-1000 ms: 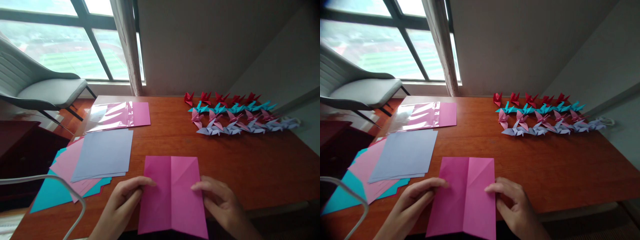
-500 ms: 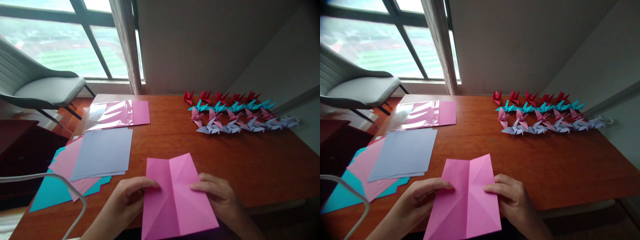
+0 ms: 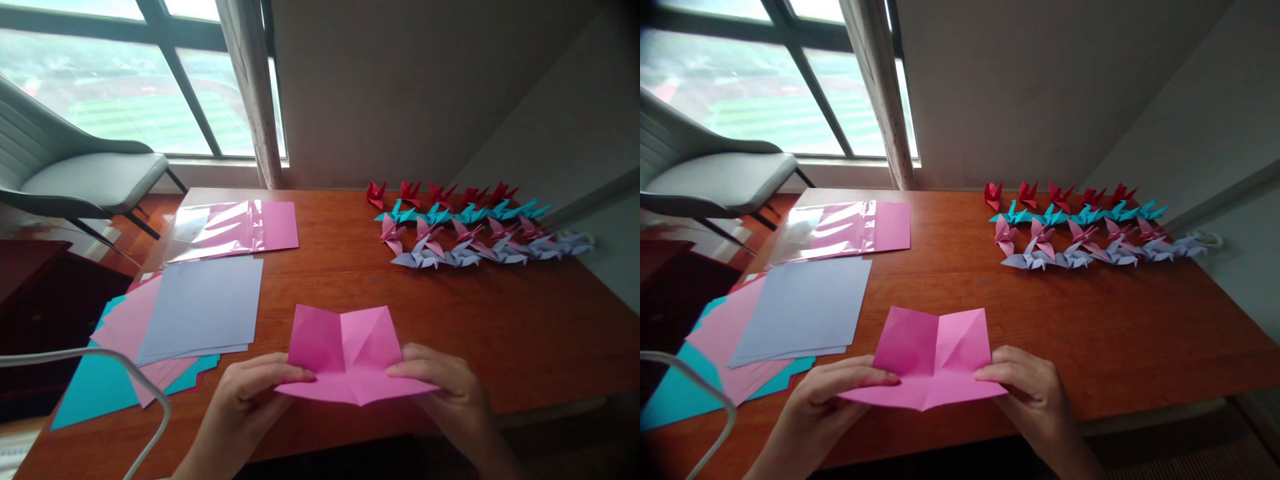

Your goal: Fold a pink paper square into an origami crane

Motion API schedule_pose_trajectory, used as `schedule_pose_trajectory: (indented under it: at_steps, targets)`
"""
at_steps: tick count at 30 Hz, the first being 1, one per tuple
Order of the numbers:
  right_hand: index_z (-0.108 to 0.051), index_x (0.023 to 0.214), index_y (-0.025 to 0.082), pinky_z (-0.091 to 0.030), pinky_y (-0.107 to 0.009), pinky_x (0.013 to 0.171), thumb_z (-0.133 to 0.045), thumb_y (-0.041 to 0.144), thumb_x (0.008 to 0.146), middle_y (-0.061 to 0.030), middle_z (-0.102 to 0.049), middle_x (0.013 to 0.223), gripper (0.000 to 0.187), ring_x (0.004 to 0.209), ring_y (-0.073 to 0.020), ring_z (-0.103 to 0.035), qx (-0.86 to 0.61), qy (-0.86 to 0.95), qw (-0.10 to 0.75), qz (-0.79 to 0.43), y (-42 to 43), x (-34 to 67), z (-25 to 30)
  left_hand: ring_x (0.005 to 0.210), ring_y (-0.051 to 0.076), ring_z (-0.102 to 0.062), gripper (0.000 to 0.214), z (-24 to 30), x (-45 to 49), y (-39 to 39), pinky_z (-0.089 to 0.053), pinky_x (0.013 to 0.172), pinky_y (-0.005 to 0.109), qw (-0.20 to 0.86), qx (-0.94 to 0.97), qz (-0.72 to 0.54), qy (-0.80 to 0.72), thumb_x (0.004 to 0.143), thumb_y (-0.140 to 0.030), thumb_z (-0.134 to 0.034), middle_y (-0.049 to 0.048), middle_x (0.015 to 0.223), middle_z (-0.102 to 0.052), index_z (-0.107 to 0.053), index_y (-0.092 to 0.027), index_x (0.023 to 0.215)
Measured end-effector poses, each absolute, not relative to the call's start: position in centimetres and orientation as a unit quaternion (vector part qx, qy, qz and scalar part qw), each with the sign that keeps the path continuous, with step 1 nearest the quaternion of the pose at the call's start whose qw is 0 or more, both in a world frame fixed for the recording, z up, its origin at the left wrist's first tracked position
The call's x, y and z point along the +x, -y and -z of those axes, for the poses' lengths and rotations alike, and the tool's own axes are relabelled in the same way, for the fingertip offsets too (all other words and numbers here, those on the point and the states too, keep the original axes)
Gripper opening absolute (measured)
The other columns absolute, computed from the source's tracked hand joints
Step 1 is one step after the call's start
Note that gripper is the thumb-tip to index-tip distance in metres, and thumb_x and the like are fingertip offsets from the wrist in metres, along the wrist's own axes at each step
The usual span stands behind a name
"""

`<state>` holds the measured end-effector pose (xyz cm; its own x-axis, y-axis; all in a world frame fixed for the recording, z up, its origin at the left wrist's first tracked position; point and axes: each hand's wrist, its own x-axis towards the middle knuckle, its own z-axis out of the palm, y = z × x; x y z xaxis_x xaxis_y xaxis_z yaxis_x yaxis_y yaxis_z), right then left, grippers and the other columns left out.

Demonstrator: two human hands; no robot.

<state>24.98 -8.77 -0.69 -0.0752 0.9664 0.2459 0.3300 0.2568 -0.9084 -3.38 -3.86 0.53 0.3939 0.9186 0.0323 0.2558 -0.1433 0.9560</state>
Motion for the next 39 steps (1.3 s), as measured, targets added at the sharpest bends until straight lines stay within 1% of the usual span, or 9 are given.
schedule_pose_trajectory:
  at_steps: [7, 11, 13, 16, 22, 25, 27, 31, 39]
  targets:
    - [-0.075, 0.082, 0.024, -0.059, -0.025, 0.071, -0.069, 0.026, 0.089, -0.0040, -0.077, 0.087, 0.010, 0.079, -0.0197, -0.074, -0.548, 0.650, 0.438, -0.292, 9.2, 23.8, 0.1, 0.078, 0.019, -0.069, 0.021, -1.1, -1.9, 5.3, -0.055, 0.071, 0.024, 0.605, 0.547, -0.335, -0.471, 0.082, -0.039, -0.075, 0.0073, 0.086, -0.073, -0.074, -0.018, 0.078]
    - [-0.072, 0.088, 0.025, -0.059, -0.024, 0.074, -0.066, 0.017, 0.090, -0.0023, -0.076, 0.091, 0.010, 0.083, -0.0175, -0.073, -0.498, 0.693, 0.420, -0.308, 8.9, 23.7, -0.6, 0.100, 0.028, -0.070, 0.091, -1.8, -0.7, 5.7, -0.058, 0.084, 0.034, 0.663, 0.417, -0.397, -0.478, 0.061, -0.050, -0.090, 0.0131, 0.123, -0.069, -0.052, -0.028, 0.141]
    - [-0.071, 0.091, 0.025, -0.060, -0.026, 0.078, -0.064, 0.016, 0.091, -0.0029, -0.075, 0.093, 0.011, 0.087, -0.0184, -0.073, -0.487, 0.700, 0.408, -0.326, 9.2, 23.8, -0.5, 0.098, 0.028, -0.071, 0.106, -1.9, -0.3, 5.7, -0.058, 0.084, 0.035, 0.655, 0.393, -0.407, -0.501, 0.061, -0.050, -0.089, 0.0122, 0.123, -0.070, -0.037, -0.031, 0.152]
    - [-0.070, 0.100, 0.025, -0.059, -0.029, 0.087, -0.066, 0.019, 0.090, -0.0053, -0.075, 0.101, 0.012, 0.096, -0.0202, -0.072, -0.530, 0.669, 0.401, -0.333, 10.2, 23.8, 0.5, 0.080, 0.023, -0.072, 0.095, -1.7, 0.1, 5.5, -0.059, 0.074, 0.029, 0.616, 0.394, -0.395, -0.556, 0.072, -0.046, -0.083, 0.0056, 0.098, -0.075, -0.037, -0.027, 0.152]
    - [-0.037, 0.149, 0.028, -0.057, -0.034, 0.097, -0.071, 0.030, 0.088, -0.0121, -0.066, 0.131, 0.070, 0.114, -0.0219, -0.068, -0.599, 0.518, 0.426, -0.438, 11.0, 23.3, 2.0, 0.070, 0.015, -0.067, 0.055, -0.7, 0.3, 5.2, -0.054, 0.061, 0.018, 0.601, 0.385, -0.409, -0.569, 0.073, -0.039, -0.084, 0.0018, 0.081, -0.073, -0.065, -0.018, 0.120]
    - [-0.053, 0.139, 0.027, -0.056, -0.035, 0.098, -0.077, 0.040, 0.083, -0.0121, -0.064, 0.136, 0.062, 0.125, -0.0264, -0.062, -0.604, 0.447, 0.448, -0.484, 10.0, 22.6, 1.4, 0.072, 0.016, -0.068, 0.034, -0.3, 0.4, 5.2, -0.054, 0.060, 0.018, 0.597, 0.406, -0.404, -0.562, 0.072, -0.037, -0.084, 0.0045, 0.082, -0.075, -0.072, -0.015, 0.095]
    - [-0.060, 0.129, 0.027, -0.058, -0.031, 0.091, -0.077, 0.044, 0.082, -0.0095, -0.071, 0.122, 0.053, 0.112, -0.0246, -0.069, -0.604, 0.382, 0.474, -0.514, 9.3, 22.0, 0.8, 0.071, 0.016, -0.067, 0.027, -0.2, 0.6, 5.2, -0.054, 0.060, 0.019, 0.595, 0.417, -0.406, -0.554, 0.073, -0.037, -0.083, 0.0046, 0.079, -0.074, -0.074, -0.015, 0.086]
    - [-0.072, 0.103, 0.024, -0.058, -0.024, 0.071, -0.077, 0.043, 0.081, -0.0050, -0.075, 0.094, 0.029, 0.081, -0.0186, -0.071, -0.585, 0.332, 0.509, -0.536, 8.6, 21.3, 0.4, 0.069, 0.015, -0.067, 0.023, 0.0, 0.5, 5.2, -0.053, 0.058, 0.017, 0.593, 0.425, -0.405, -0.551, 0.077, -0.037, -0.080, 0.0038, 0.076, -0.074, -0.076, -0.016, 0.084]
    - [-0.076, 0.078, 0.022, -0.057, -0.022, 0.065, -0.080, 0.040, 0.077, -0.0026, -0.074, 0.075, 0.019, 0.071, -0.0169, -0.069, -0.642, 0.381, 0.501, -0.438, 8.7, 22.2, 1.6, 0.066, 0.014, -0.066, 0.023, 0.5, 0.0, 5.0, -0.051, 0.057, 0.016, 0.579, 0.423, -0.398, -0.573, 0.075, -0.039, -0.081, 0.0031, 0.072, -0.074, -0.077, -0.017, 0.077]
